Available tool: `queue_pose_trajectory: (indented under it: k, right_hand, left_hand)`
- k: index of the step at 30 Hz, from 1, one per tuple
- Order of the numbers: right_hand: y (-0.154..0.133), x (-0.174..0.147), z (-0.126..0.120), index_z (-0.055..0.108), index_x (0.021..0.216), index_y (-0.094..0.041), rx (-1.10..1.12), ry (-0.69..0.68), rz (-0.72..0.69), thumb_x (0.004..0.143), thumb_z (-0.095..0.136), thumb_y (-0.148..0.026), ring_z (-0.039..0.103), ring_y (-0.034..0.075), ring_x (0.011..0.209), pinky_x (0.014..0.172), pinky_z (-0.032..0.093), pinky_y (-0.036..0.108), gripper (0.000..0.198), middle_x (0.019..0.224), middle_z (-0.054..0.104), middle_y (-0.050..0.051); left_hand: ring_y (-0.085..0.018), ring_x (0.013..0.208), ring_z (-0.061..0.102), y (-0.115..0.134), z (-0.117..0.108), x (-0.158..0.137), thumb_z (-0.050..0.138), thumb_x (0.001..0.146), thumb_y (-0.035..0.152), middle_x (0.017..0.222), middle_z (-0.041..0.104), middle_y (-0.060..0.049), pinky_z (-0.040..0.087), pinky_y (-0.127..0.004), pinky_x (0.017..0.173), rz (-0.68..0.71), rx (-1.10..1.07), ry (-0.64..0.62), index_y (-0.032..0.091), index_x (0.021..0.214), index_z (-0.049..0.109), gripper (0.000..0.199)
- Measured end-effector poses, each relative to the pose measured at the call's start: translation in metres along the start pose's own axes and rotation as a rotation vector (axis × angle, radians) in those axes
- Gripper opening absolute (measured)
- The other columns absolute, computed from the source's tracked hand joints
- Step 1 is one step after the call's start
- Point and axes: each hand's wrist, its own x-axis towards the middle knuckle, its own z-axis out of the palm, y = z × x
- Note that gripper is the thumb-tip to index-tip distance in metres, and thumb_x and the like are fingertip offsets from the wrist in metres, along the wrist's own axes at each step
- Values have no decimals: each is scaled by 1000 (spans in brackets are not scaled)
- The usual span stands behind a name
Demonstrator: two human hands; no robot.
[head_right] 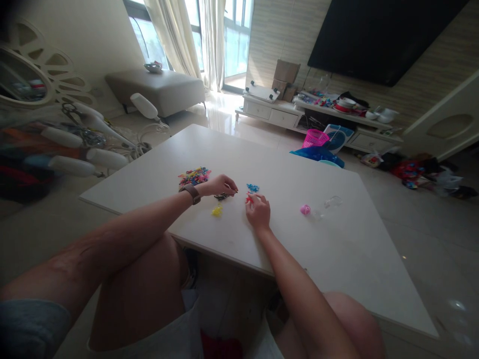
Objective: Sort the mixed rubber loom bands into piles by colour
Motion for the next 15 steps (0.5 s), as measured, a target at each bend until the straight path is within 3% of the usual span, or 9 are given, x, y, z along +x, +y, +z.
queue_pose_trajectory:
  k: [6,15]
  right_hand:
    - [4,1,1,73,101,-20,-4,54,120,89,49,-21,60,26,102,97,44,42,26,101,68,11]
    - [2,1,0,72,96,-20,-1,65,126,88,48,-23,57,26,92,91,44,41,25,89,68,10]
  left_hand:
    - [-17,65,69,-1,-1,0,86,61,21,70,75,-7,53,-26,63,12,33,-2,13,79,79,21]
    - [-16,64,69,-4,-2,3,83,62,18,69,75,-6,51,-24,60,21,87,-20,14,79,79,18]
